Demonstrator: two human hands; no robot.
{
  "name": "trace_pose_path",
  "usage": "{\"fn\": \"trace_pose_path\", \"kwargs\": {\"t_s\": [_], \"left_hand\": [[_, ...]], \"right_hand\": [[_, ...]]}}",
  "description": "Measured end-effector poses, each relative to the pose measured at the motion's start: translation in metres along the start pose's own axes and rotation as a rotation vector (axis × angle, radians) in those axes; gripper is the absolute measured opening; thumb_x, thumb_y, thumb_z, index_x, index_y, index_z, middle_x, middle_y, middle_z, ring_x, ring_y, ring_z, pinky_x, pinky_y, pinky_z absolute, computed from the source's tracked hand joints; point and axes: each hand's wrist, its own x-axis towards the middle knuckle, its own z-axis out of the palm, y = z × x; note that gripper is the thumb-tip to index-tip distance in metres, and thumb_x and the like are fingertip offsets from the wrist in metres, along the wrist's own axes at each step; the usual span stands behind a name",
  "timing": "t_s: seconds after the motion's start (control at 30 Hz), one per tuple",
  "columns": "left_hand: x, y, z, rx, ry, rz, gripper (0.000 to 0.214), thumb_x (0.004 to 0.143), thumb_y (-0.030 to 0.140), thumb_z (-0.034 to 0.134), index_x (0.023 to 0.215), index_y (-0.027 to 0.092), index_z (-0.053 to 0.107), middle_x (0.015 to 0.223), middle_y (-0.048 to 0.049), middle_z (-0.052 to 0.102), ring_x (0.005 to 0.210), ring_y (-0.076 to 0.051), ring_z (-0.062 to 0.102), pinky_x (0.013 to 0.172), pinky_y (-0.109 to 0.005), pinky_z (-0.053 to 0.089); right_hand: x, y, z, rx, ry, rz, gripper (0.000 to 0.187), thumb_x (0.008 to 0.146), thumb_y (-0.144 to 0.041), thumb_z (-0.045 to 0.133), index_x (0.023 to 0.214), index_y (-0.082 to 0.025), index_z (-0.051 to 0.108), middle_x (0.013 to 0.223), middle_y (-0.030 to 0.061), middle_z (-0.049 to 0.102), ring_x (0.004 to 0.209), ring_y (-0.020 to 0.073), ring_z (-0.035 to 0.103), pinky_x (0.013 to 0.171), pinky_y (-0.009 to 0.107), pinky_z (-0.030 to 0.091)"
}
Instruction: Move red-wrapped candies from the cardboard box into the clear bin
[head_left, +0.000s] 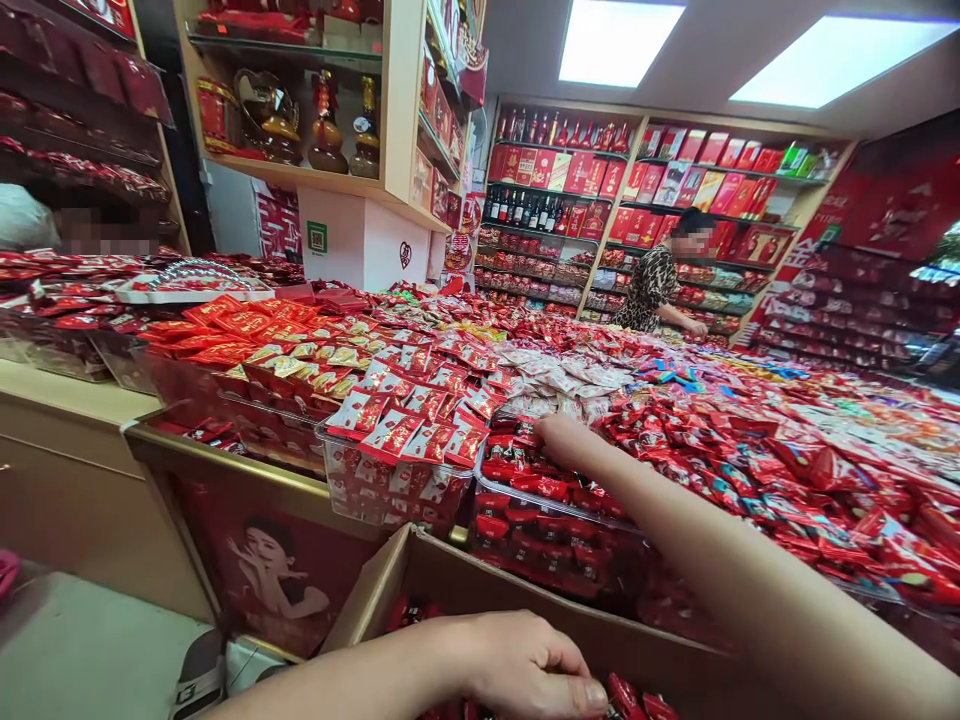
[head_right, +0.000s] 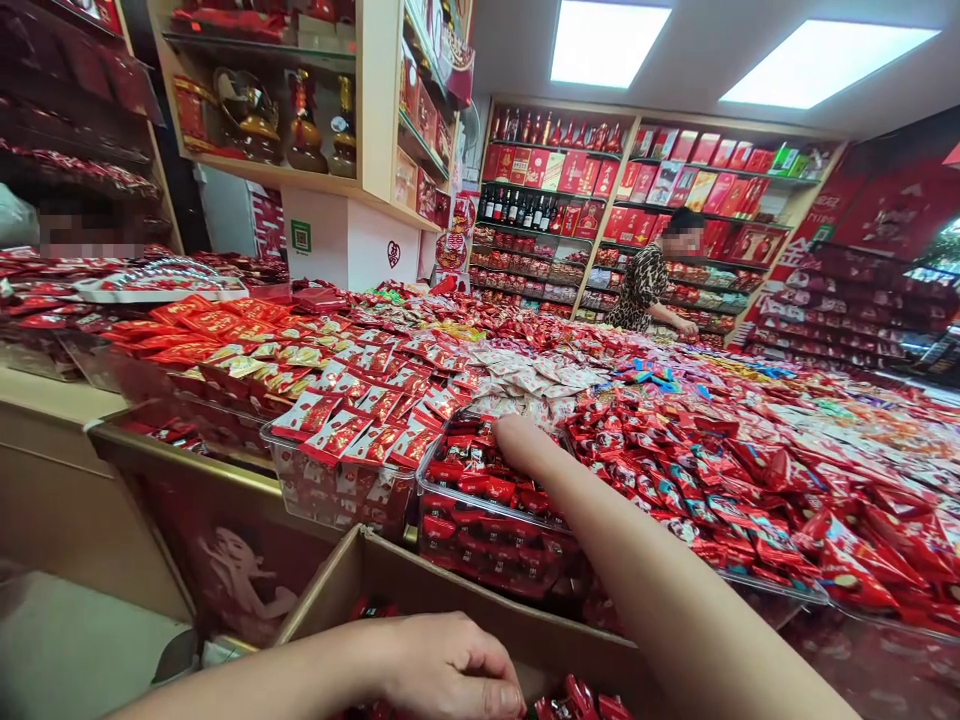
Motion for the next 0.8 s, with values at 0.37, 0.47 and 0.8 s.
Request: {"fn": "trace_pose_path", "kwargs": {"t_s": [0.37,0.47,0.8], "left_hand": [[0.004,-0.007,0.003,0.053,-0.007,-0.025,0.038,0.077,0.044,0.036,0.093,0.02,0.061,0.075,-0.0043,0.065,0.059,-0.013,0.057,0.048,-0.019,0.039],[0.005,-0.007,0.003,0.14,-0.006,-0.04,0.041,0.076,0.046,0.035,0.095,0.02,0.061,0.073,-0.0047,0.065,0.06,-0.014,0.057,0.049,-0.02,0.039],[0.013,-0.048,0.028,0.252,-0.005,-0.18,0.02,0.065,0.034,0.055,0.072,0.018,0.065,0.071,-0.0107,0.064,0.073,-0.03,0.058,0.059,-0.04,0.042]], "right_hand": [[-0.02,0.043,-0.013,-0.059,-0.065,0.2,0.014,0.078,-0.017,0.048,0.077,-0.01,0.06,0.08,0.0073,0.064,0.076,0.0155,0.058,0.069,0.031,0.044],[-0.026,0.044,-0.006,-0.052,-0.083,0.196,0.015,0.079,-0.023,0.049,0.076,-0.011,0.059,0.078,0.004,0.063,0.075,0.0135,0.058,0.071,0.032,0.045],[-0.091,-0.033,-0.04,0.166,0.224,0.045,0.024,0.081,-0.022,0.037,0.08,-0.018,0.06,0.08,0.004,0.062,0.077,0.0126,0.055,0.067,0.021,0.04]]}}
